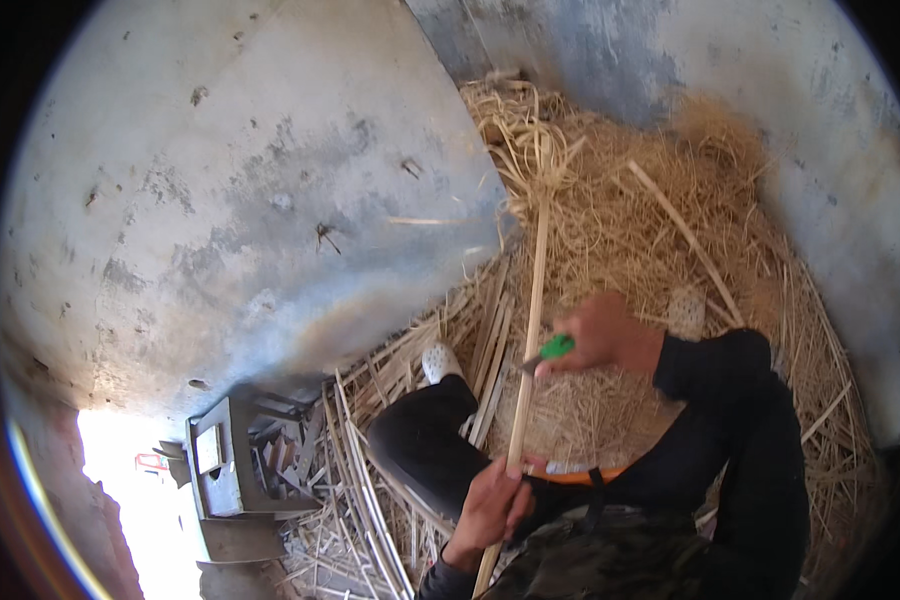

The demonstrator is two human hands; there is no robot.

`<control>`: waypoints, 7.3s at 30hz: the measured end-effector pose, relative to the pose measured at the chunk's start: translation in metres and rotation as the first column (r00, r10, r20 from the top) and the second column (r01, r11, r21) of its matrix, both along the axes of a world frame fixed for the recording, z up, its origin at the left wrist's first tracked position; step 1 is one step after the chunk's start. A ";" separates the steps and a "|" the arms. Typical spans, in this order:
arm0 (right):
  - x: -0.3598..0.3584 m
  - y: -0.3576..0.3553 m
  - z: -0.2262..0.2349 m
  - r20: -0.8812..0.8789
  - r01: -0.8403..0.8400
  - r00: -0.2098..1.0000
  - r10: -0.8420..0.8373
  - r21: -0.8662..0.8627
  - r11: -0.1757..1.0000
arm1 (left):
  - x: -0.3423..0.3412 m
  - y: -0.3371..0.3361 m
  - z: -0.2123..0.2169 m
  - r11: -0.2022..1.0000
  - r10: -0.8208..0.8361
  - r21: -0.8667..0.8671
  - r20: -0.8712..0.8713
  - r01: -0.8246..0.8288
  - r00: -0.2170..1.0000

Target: The person sits on a hay-covered floor and uses a green utility knife to peel the outer layer off a long, thin wooden stick. They hold the stick with their left hand and scrape the knife along its length with their right hand, creating thin shavings that fall onto the hay.

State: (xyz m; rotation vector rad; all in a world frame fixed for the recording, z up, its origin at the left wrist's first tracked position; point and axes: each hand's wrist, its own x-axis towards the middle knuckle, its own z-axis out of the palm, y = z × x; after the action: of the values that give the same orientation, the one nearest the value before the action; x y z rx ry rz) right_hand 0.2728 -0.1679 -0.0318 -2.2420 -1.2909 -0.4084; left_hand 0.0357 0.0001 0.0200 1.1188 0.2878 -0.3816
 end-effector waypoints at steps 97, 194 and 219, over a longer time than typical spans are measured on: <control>0.053 0.001 0.041 0.321 0.133 0.922 -0.219 0.269 0.954 | 0.186 -0.063 0.152 -0.058 -0.971 0.616 0.148 -0.785 0.188; -0.025 0.034 0.078 -0.685 0.350 0.555 0.473 0.708 0.614 | -0.025 0.043 -0.051 0.804 -0.331 0.562 0.157 0.191 0.930; -0.030 0.037 -0.021 -0.751 0.503 0.088 0.654 0.601 0.622 | -0.011 0.048 -0.038 0.938 -0.178 0.324 0.155 0.120 0.972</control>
State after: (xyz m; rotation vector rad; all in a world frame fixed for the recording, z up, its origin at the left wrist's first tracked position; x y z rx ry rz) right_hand 0.2428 -0.1313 -0.0532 -0.9630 -0.2095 0.5856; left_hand 0.0247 0.0477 -0.0182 1.4848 0.1012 -0.3727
